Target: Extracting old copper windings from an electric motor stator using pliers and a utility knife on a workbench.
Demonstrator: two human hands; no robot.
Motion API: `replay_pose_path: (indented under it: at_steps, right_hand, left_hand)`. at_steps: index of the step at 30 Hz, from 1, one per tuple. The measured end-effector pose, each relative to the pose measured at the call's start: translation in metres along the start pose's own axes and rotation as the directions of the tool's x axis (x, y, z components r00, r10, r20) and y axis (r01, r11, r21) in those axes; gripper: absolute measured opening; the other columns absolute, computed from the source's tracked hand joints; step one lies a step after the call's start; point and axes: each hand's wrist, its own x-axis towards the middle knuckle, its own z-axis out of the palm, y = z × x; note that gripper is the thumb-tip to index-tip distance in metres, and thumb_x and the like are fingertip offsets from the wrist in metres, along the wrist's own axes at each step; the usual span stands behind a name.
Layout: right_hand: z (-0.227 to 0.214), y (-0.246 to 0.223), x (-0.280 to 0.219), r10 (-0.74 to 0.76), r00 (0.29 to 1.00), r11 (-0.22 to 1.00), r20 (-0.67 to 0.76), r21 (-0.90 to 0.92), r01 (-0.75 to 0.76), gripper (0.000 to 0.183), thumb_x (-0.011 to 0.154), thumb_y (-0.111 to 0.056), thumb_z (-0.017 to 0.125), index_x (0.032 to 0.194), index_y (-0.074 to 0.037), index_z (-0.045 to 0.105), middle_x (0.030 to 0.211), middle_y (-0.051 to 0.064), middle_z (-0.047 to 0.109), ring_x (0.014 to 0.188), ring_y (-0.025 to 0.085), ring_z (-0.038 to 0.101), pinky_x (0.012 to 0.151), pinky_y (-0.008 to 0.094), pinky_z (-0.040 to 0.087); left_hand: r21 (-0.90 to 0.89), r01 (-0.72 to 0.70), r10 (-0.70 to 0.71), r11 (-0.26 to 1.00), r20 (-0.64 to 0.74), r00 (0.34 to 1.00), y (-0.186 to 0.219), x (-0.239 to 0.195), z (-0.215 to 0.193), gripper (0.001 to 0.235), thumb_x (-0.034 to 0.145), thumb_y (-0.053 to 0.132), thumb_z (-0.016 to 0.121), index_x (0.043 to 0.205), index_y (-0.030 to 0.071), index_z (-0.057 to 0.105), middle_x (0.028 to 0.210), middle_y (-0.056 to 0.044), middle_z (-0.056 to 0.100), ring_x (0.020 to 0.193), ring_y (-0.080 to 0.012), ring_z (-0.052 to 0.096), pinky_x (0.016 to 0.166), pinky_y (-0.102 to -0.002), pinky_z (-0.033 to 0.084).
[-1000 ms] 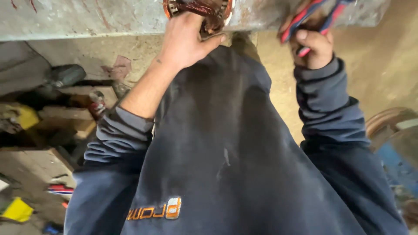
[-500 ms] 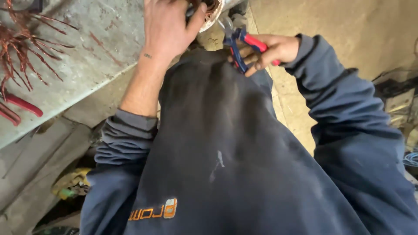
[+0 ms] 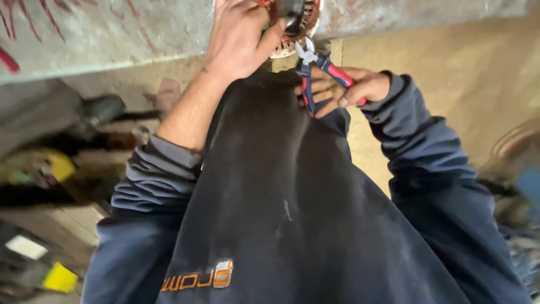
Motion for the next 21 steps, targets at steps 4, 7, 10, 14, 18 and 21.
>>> replay_pose_path:
  at_steps: [4,7,10,14,18,21]
  right_hand:
    - [-0.001,-0.011,0.002,0.054,0.998,0.998,0.023,0.009,-0.054,0.097,0.081,-0.001,0.062,0.166,-0.006,0.016,0.168,0.029,0.029,0.151,0.044,0.039,0.117,0.059,0.038]
    - [0.008,-0.011,0.004,0.058,0.998,0.995,-0.018,0.08,-0.056,0.1,0.079,-0.005,0.065,0.167,-0.004,0.018,0.168,0.029,0.03,0.152,0.043,0.037,0.118,0.06,0.037]
    - [0.013,-0.015,0.003,0.088,0.995,0.988,-0.056,0.133,-0.08,0.105,0.075,-0.008,0.066,0.167,-0.003,0.016,0.168,0.027,0.03,0.154,0.041,0.034,0.118,0.061,0.035]
    - [0.011,-0.017,-0.001,0.131,0.985,0.984,-0.112,0.134,-0.116,0.109,0.072,-0.011,0.067,0.167,-0.003,0.015,0.169,0.024,0.029,0.153,0.04,0.034,0.119,0.061,0.035]
    - [0.005,-0.026,-0.002,0.158,0.983,0.982,-0.09,0.117,-0.148,0.109,0.072,-0.012,0.068,0.167,-0.003,0.015,0.168,0.024,0.03,0.154,0.039,0.034,0.118,0.061,0.036]
    - [0.003,-0.031,-0.003,0.201,0.976,0.977,-0.09,0.098,-0.192,0.11,0.071,-0.011,0.067,0.167,-0.005,0.014,0.167,0.023,0.03,0.152,0.04,0.035,0.117,0.062,0.036]
  left_hand:
    - [-0.06,0.098,-0.1,0.993,-0.028,0.995,0.006,-0.002,0.006,0.021,0.101,0.021,0.066,0.096,0.002,0.073,0.106,-0.014,0.07,0.104,-0.0383,0.061,0.092,-0.053,0.041]
    - [-0.027,0.164,-0.165,0.986,-0.024,0.986,0.009,-0.001,0.009,0.018,0.096,0.021,0.069,0.095,0.004,0.073,0.1,-0.015,0.069,0.098,-0.0395,0.062,0.085,-0.053,0.042]
    - [-0.046,0.165,-0.166,0.985,-0.02,0.986,0.008,-0.001,0.008,0.016,0.096,0.02,0.069,0.093,0.005,0.073,0.096,-0.013,0.07,0.095,-0.0373,0.064,0.085,-0.052,0.044]
    - [-0.111,0.116,-0.12,0.987,-0.031,0.992,0.002,-0.005,0.01,0.016,0.094,0.022,0.071,0.092,0.007,0.075,0.098,-0.01,0.072,0.094,-0.0343,0.067,0.084,-0.049,0.046]
    - [-0.121,0.11,-0.115,0.987,-0.038,0.993,-0.003,-0.005,0.008,0.019,0.096,0.027,0.076,0.09,0.009,0.075,0.098,-0.008,0.073,0.096,-0.0322,0.068,0.085,-0.048,0.047]
    - [-0.097,0.052,-0.063,0.994,-0.107,0.992,-0.003,-0.006,0.015,0.021,0.097,0.027,0.073,0.092,0.007,0.074,0.104,-0.009,0.072,0.104,-0.032,0.068,0.089,-0.046,0.048]
